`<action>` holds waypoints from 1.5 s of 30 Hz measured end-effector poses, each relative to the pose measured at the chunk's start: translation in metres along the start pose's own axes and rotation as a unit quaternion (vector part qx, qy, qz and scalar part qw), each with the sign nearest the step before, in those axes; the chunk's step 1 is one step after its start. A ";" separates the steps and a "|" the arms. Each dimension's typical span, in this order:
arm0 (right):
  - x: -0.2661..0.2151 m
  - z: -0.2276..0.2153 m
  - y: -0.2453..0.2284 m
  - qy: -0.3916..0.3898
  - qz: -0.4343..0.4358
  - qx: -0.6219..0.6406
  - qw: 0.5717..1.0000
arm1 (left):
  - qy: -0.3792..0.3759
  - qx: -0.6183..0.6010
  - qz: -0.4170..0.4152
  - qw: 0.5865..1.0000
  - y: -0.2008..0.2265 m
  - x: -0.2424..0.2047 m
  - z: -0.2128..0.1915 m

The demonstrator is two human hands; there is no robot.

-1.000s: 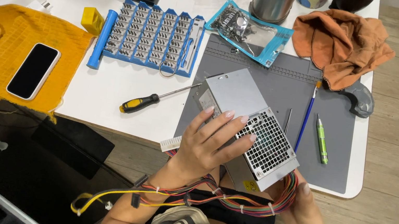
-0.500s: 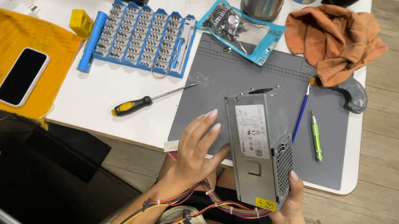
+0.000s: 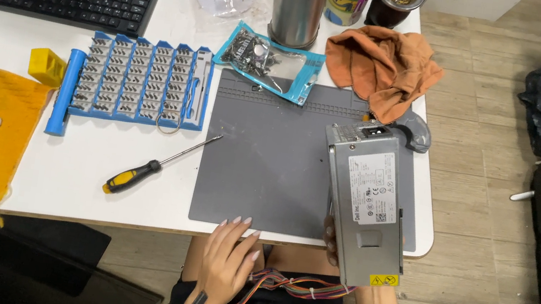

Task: The person uses a screwdriver to remove screws from a computer power supply unit on a table. They then flip the unit over and continue removing screws from the other side before setting the tool down.

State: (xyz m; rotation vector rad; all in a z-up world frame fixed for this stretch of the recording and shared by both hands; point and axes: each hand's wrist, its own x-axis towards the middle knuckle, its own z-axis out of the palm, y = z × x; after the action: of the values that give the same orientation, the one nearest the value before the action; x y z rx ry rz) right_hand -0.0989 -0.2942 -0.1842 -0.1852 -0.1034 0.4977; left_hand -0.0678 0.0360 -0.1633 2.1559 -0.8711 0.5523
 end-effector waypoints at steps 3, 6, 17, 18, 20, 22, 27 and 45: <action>-0.003 -0.017 -0.027 -0.011 0.130 0.026 0.991 | -0.001 0.022 0.006 1.000 -0.009 -0.021 -0.001; 0.002 -0.006 -0.044 -0.056 0.220 0.019 0.974 | -0.044 0.046 0.023 0.998 -0.020 -0.062 0.010; -0.009 0.057 -0.069 -0.202 0.171 -0.123 0.956 | 0.006 0.118 0.102 0.988 -0.012 -0.120 0.041; -0.013 0.060 -0.068 -0.225 0.122 -0.123 0.959 | 0.018 0.118 0.087 0.989 -0.009 -0.122 0.046; -0.020 0.066 -0.067 -0.244 0.066 -0.125 0.959 | 0.028 0.113 0.075 0.990 0.003 -0.110 0.034; -0.027 0.070 -0.064 -0.287 -0.030 -0.121 0.950 | -0.173 -0.092 -0.033 0.980 0.022 -0.084 -0.003; -0.044 0.103 -0.084 -0.371 -0.088 -0.125 0.916 | -0.282 -0.200 -0.068 0.936 -0.007 -0.121 0.023; -0.184 0.225 -0.082 0.118 -0.336 -0.422 0.834 | -0.376 -0.524 -0.136 0.752 0.059 0.113 -0.035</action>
State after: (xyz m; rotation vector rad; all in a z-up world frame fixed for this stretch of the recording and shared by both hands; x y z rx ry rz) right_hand -0.2540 -0.4195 0.0430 -1.0401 -0.1329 -0.3185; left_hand -0.0381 -0.0138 -0.0445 1.3020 -0.9000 -0.8772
